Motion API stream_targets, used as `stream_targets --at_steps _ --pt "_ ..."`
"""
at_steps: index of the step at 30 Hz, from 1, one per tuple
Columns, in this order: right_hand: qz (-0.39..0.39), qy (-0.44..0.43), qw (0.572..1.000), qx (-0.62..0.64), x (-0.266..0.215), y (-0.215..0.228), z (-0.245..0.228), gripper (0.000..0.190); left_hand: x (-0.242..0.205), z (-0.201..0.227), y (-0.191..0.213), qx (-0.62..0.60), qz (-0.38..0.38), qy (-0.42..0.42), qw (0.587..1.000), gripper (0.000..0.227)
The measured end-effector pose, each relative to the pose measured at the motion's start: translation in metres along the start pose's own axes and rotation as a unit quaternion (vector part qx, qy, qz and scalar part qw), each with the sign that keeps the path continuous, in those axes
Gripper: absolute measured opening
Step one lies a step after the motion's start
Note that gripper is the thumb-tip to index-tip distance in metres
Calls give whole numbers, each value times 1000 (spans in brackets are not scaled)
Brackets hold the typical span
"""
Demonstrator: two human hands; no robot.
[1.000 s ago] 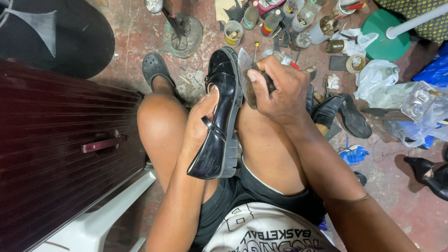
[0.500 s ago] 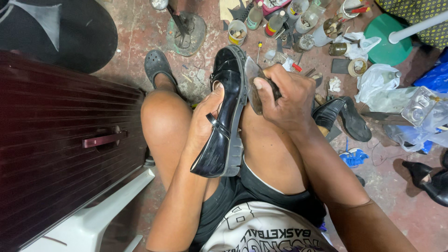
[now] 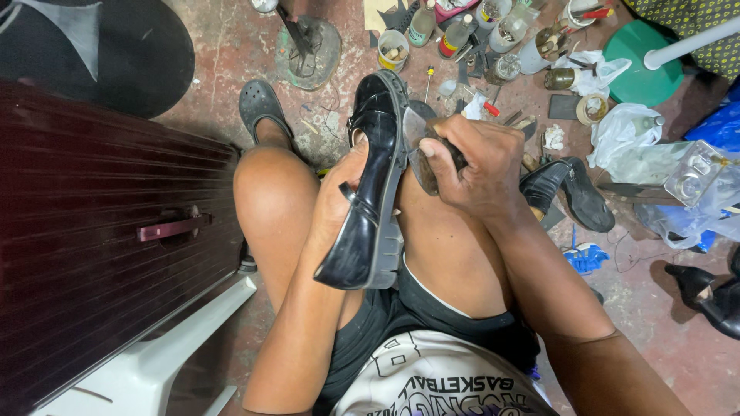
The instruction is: The person uses a pointed tool to scrape and clean the textured sole of a black shoe, then picks up a black heeled shoe and scrapes its sole. The person also handles a separate black shoe sole piece and a brush.
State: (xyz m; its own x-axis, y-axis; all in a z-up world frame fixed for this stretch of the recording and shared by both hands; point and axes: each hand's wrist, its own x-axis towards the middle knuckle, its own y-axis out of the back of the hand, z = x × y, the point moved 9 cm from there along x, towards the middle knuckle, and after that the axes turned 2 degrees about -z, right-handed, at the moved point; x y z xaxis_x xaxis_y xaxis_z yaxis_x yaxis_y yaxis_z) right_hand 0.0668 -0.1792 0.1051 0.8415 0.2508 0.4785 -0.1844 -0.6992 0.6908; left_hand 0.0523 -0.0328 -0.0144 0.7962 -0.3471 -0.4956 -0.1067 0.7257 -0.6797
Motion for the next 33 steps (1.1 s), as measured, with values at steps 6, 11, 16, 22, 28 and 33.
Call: stream_targets --at_steps 6,11,16,22,28,33 --pt "57 -79 995 14 -1 2 13 17 5 6 -14 -22 -48 -41 998 33" --pt "51 -73 996 -9 -2 1 11 20 7 2 -17 -48 -59 -54 996 27" --pt "38 -50 998 -11 0 1 5 18 6 3 -9 -8 -25 -39 999 33" --pt "19 -38 999 -16 1 -1 3 17 4 3 -7 -8 -20 -41 999 35" --pt "4 -23 1000 -14 2 -1 1 16 2 1 -5 -6 -10 -22 1000 37" --pt "-5 -10 1000 -18 1 0 -3 17 -3 -2 -7 -30 10 8 999 41"
